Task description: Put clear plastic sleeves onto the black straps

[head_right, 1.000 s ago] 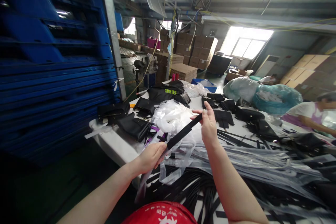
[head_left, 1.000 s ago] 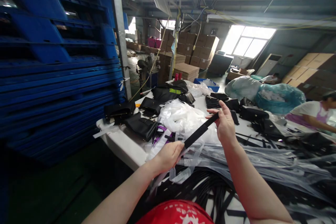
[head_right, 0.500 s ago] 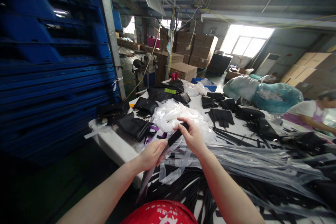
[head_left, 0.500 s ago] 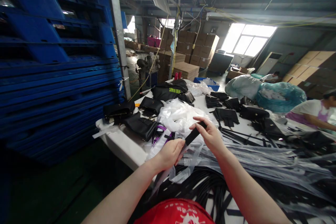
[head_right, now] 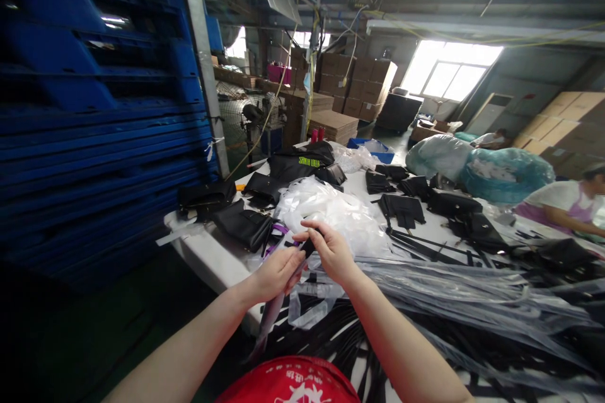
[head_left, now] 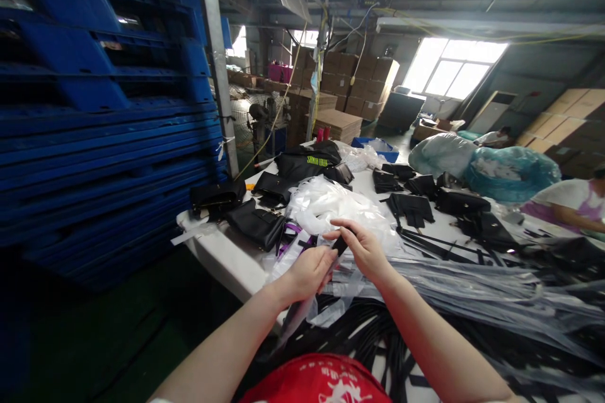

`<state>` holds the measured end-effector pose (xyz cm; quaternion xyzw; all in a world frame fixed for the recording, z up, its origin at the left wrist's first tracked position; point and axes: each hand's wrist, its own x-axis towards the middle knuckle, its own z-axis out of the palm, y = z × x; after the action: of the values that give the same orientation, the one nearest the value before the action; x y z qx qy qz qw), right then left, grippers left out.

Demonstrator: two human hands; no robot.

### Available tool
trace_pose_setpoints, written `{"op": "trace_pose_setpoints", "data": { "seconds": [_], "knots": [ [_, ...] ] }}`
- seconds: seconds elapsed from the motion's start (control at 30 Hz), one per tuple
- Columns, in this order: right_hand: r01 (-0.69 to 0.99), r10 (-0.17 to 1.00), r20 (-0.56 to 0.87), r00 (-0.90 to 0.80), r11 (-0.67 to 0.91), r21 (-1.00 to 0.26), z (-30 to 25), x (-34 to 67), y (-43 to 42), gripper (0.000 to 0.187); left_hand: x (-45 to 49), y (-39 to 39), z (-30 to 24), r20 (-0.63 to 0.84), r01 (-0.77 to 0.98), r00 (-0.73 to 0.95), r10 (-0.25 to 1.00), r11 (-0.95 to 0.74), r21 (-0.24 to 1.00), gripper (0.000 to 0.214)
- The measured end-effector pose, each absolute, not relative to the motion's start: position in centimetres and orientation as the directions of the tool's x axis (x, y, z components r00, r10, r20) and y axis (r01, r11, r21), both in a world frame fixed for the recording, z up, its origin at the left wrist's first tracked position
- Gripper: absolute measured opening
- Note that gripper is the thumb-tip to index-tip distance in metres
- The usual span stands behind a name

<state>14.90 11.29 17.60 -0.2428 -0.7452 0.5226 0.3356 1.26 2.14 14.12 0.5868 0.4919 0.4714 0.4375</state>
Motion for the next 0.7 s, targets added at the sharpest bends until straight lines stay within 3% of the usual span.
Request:
{"op": "trace_pose_setpoints", "data": {
  "seconds": [0.2,0.43,0.53,0.6,0.7],
  "knots": [
    [-0.103,0.737,0.17,-0.654,0.136,-0.985,17.2,14.4,10.7,0.044,1.6,1.9,15.5,0.16,0.01,0.081,0.984,-0.162,0.987,0.051],
    [-0.199,0.75,0.279,-0.6,0.198,-0.96,18.2,14.7,10.1,0.041,2.3,2.8,15.7,0.086,0.067,0.065,0.994,-0.091,0.994,0.054],
    [-0.291,0.717,0.19,-0.671,-0.019,-0.956,17.4,14.3,9.3,0.053,3.0,2.8,16.6,0.095,-0.031,-0.013,0.995,-0.096,0.995,0.052],
    [-0.241,0.57,0.104,-0.815,-0.171,-0.955,16.1,13.8,8.3,0.056,2.7,2.7,18.1,0.153,-0.074,-0.142,0.978,-0.165,0.984,0.049],
    [0.042,0.156,-0.083,-0.984,-0.251,-0.967,13.6,14.3,7.3,0.056,0.0,3.2,20.7,0.323,-0.04,-0.379,0.867,-0.364,0.93,0.044]
  ]
}}
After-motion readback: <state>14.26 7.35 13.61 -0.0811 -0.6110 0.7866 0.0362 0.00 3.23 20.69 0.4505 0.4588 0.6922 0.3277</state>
